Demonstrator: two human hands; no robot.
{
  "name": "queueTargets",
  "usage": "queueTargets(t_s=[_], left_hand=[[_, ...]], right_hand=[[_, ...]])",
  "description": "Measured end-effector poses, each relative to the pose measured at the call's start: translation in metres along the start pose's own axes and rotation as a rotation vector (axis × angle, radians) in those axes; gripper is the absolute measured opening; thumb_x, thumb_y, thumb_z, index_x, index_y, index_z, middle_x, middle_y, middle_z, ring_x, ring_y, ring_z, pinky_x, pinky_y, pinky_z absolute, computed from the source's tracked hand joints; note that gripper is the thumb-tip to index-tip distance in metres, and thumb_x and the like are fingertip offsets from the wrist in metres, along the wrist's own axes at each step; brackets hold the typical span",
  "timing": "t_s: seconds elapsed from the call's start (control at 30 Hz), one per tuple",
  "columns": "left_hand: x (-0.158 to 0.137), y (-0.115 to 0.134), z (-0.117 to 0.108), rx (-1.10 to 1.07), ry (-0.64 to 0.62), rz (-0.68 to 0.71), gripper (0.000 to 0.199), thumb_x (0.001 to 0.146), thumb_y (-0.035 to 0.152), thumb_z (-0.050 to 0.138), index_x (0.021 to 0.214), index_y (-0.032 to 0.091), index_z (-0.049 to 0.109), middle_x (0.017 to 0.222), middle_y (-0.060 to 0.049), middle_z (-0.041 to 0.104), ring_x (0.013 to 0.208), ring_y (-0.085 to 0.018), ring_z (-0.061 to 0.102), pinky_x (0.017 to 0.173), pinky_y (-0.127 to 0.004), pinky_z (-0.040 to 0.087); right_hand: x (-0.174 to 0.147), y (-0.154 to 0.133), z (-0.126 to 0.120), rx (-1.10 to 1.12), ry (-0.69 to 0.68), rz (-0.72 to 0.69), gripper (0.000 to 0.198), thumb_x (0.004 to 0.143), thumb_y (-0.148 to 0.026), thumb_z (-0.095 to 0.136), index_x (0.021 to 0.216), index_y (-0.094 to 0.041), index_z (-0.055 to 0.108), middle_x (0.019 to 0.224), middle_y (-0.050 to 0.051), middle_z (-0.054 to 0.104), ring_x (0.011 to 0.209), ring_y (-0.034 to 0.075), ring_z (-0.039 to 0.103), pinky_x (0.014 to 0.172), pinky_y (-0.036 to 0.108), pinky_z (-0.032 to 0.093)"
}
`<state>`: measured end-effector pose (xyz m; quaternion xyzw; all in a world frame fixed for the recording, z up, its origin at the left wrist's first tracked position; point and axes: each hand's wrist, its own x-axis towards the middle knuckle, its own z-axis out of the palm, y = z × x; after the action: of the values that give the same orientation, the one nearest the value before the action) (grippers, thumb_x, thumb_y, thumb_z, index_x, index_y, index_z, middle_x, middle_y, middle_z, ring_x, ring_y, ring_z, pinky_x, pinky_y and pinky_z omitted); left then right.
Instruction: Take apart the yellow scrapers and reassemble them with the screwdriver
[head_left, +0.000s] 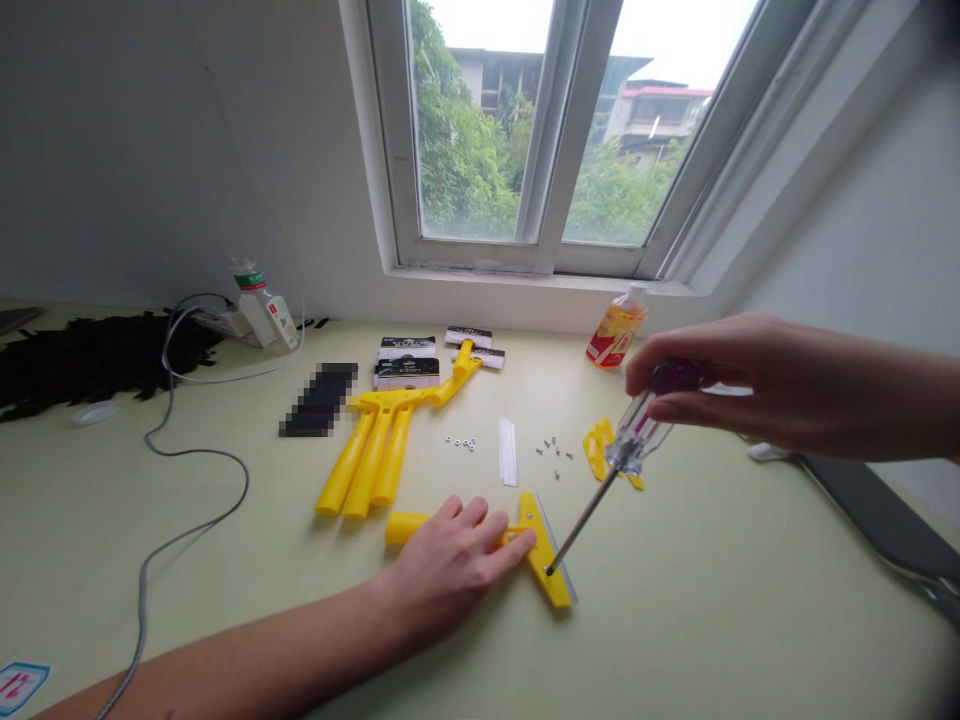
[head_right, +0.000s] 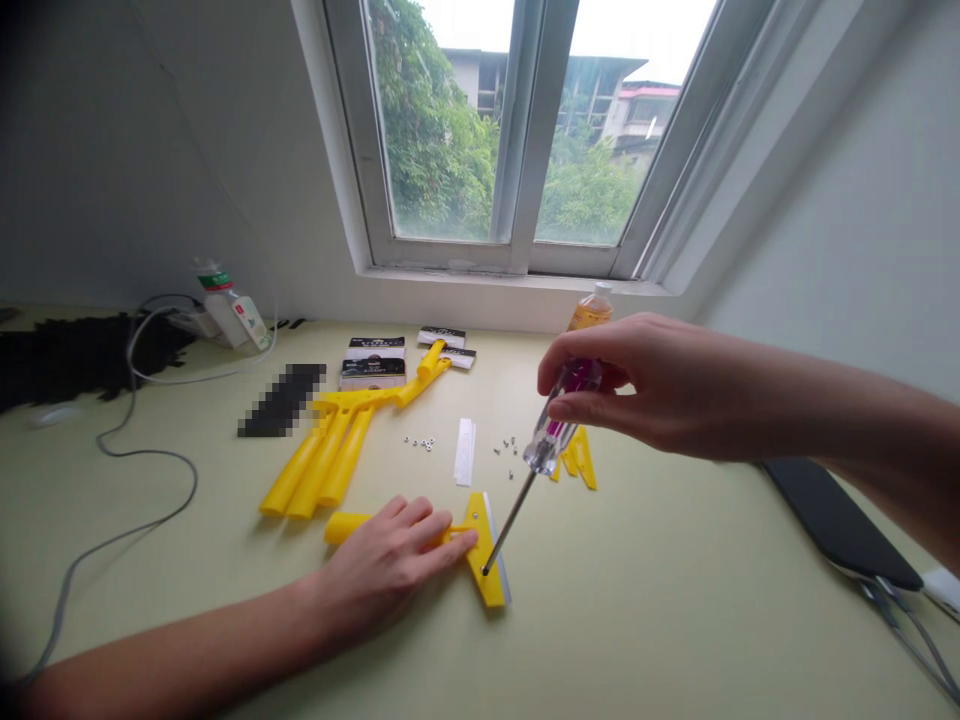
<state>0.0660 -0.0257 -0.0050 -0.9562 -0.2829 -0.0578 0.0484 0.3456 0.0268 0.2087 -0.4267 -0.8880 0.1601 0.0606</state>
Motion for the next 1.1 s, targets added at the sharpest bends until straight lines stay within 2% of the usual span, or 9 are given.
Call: queueTargets(t_s=[0.13,0.3,0.5,0.63,0.83,0.93,1.1], left_hand=[[-0.001,0.001,0.000,0.002,0.002,-0.002,0.042,0.100,0.020,0.038,0.141,0.023,0.040,0.106,-0.006,0.058,0.091,-0.022,0.051,0.074,-0.036,0.040],[-0.001,0.000,-0.001,0.007,0.003,-0.004,0.042,0.100,0.021,0.038,0.141,0.023,0.039,0.107,-0.006,0.058,0.092,-0.022,0.051,0.074,-0.037,0.040],[-0.001,0.001,-0.003,0.001,-0.004,-0.003,0.041,0.101,0.023,0.037,0.141,0.023,0.040,0.107,-0.006,0.058,0.092,-0.022,0.052,0.074,-0.037,0.040],[-0.001,0.001,-0.002,0.002,0.000,-0.001,0.041,0.100,0.022,0.037,0.141,0.023,0.040,0.106,-0.006,0.058,0.091,-0.022,0.052,0.073,-0.037,0.040],[0.000,0.001,-0.003,0.013,0.000,-0.003,0.040,0.101,0.021,0.037,0.140,0.023,0.041,0.106,-0.007,0.059,0.092,-0.021,0.052,0.074,-0.036,0.040],[-0.001,0.001,-0.003,0.012,-0.001,-0.007,0.040,0.100,0.021,0.037,0.141,0.023,0.040,0.107,-0.007,0.059,0.092,-0.021,0.052,0.074,-0.036,0.040],[0.000,0.001,-0.003,0.006,-0.011,-0.006,0.041,0.100,0.021,0.038,0.141,0.023,0.040,0.107,-0.007,0.059,0.092,-0.021,0.051,0.074,-0.036,0.041]], right_hand=[[0.000,-0.004,-0.003,0.013,-0.012,0.028,0.031,0.086,-0.051,0.060,0.097,-0.023,0.065,0.089,0.004,0.071,0.073,0.018,0.062,0.060,0.027,0.044],[0.002,-0.004,-0.002,0.021,-0.010,0.027,0.032,0.085,-0.053,0.060,0.096,-0.023,0.066,0.085,0.003,0.070,0.070,0.017,0.060,0.059,0.027,0.043],[0.004,-0.009,0.004,-0.137,0.081,0.041,0.041,0.085,-0.062,0.054,0.086,-0.023,0.067,0.058,-0.002,0.059,0.048,0.012,0.046,0.052,0.026,0.034],[0.005,-0.009,0.011,-0.275,0.183,-0.003,0.044,0.088,-0.062,0.049,0.073,-0.022,0.059,0.047,-0.004,0.049,0.043,0.011,0.039,0.050,0.026,0.030],[0.003,-0.011,0.010,-0.291,0.215,-0.101,0.038,0.091,-0.053,0.048,0.075,-0.024,0.065,0.046,-0.006,0.045,0.040,0.009,0.033,0.048,0.025,0.027],[0.002,-0.013,0.009,-0.292,0.238,-0.098,0.037,0.092,-0.051,0.048,0.073,-0.023,0.065,0.046,-0.006,0.044,0.041,0.009,0.033,0.049,0.025,0.028],[0.004,-0.012,0.012,-0.274,0.198,-0.089,0.039,0.092,-0.053,0.047,0.075,-0.023,0.065,0.046,-0.006,0.045,0.041,0.009,0.034,0.049,0.025,0.028]])
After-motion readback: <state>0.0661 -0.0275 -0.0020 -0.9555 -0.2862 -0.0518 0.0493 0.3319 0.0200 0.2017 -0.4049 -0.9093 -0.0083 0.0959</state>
